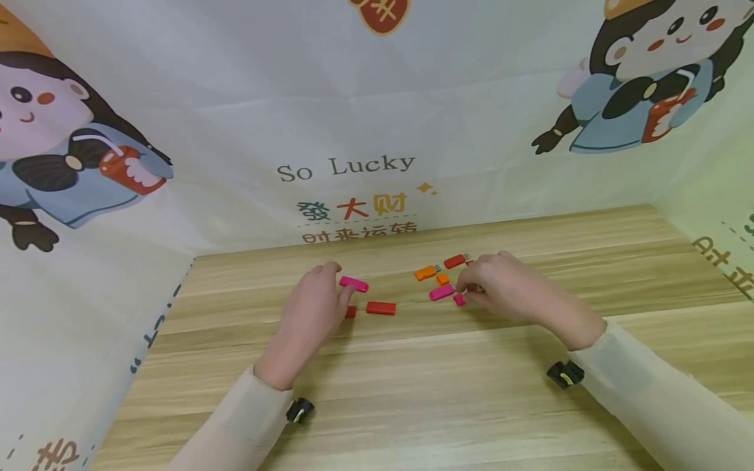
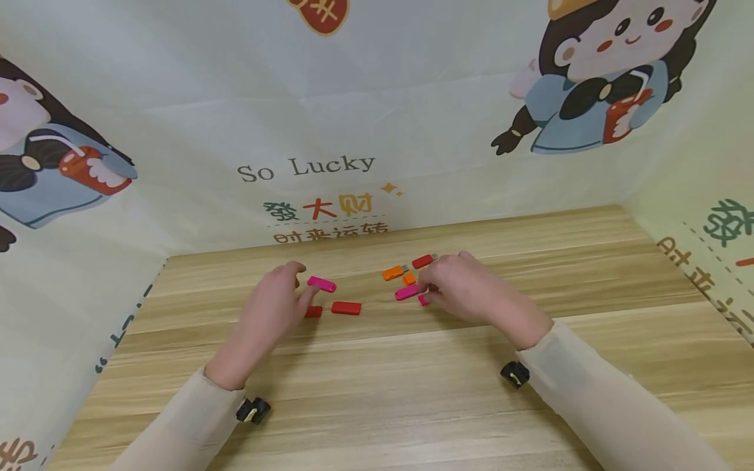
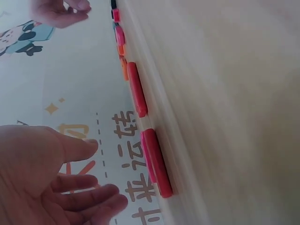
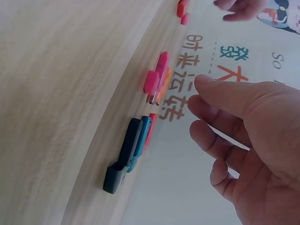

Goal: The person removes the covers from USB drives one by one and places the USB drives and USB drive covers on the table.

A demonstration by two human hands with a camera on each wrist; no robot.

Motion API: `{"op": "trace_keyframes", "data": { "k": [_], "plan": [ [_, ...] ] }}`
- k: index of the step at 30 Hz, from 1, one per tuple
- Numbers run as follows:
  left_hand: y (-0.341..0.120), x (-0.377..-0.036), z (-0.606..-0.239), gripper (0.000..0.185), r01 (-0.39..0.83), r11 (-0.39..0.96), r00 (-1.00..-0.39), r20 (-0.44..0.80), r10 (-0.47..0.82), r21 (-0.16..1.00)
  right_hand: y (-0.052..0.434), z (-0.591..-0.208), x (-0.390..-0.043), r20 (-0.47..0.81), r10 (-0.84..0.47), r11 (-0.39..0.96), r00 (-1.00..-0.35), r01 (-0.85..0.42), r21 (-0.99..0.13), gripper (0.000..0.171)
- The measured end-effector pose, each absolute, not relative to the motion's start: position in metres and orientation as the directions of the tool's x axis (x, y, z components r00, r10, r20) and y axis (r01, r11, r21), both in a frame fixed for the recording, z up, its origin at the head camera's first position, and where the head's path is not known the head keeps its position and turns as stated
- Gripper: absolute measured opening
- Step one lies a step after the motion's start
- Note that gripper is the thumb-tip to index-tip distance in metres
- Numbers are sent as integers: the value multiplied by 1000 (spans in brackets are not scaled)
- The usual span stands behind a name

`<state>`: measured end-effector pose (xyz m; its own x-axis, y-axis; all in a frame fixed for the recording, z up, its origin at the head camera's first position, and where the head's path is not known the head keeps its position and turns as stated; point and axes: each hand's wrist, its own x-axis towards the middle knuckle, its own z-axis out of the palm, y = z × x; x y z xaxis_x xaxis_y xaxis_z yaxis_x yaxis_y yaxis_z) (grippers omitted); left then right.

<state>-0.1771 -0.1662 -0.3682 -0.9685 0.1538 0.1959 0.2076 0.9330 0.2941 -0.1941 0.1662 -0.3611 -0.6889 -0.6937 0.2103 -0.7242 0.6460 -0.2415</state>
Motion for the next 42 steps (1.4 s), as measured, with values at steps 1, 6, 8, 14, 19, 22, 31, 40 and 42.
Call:
{"op": "trace_keyframes", "data": {
  "k": [1,6,8,14,19,22,31,40,42],
  "plan": [
    [-164,-180,-368,46,189,937,-973,182,140,293,166,-360,-193,215,-695,642,-686,-727,-244,11],
    [-155,-196,-370,45,108,956,-990,117,78,274,169,-359,-186,233,-696,633,-679,-734,-246,11],
    [-151,-201,-371,45,79,963,-994,96,57,256,170,-358,-183,239,-695,633,-678,-735,-244,12],
    [-138,-215,-376,53,-39,977,-999,10,-41,208,173,-357,-176,258,-698,628,-667,-745,-226,13],
    [-130,-223,-378,51,-83,974,-996,-44,-75,210,176,-357,-171,283,-707,614,-648,-761,-209,14],
    [-128,-226,-379,49,-87,974,-996,-48,-78,207,176,-356,-168,290,-710,612,-642,-766,-198,15],
    [-128,-229,-384,27,-55,976,-998,-29,-50,211,177,-355,-164,282,-701,626,-655,-755,-197,16],
    [-131,-227,-384,25,-16,975,-1000,-15,-13,222,176,-356,-163,292,-705,618,-646,-762,-191,18],
    [-132,-227,-384,21,-8,974,-1000,-8,-7,226,176,-357,-164,295,-705,617,-645,-762,-194,18]
  ]
}}
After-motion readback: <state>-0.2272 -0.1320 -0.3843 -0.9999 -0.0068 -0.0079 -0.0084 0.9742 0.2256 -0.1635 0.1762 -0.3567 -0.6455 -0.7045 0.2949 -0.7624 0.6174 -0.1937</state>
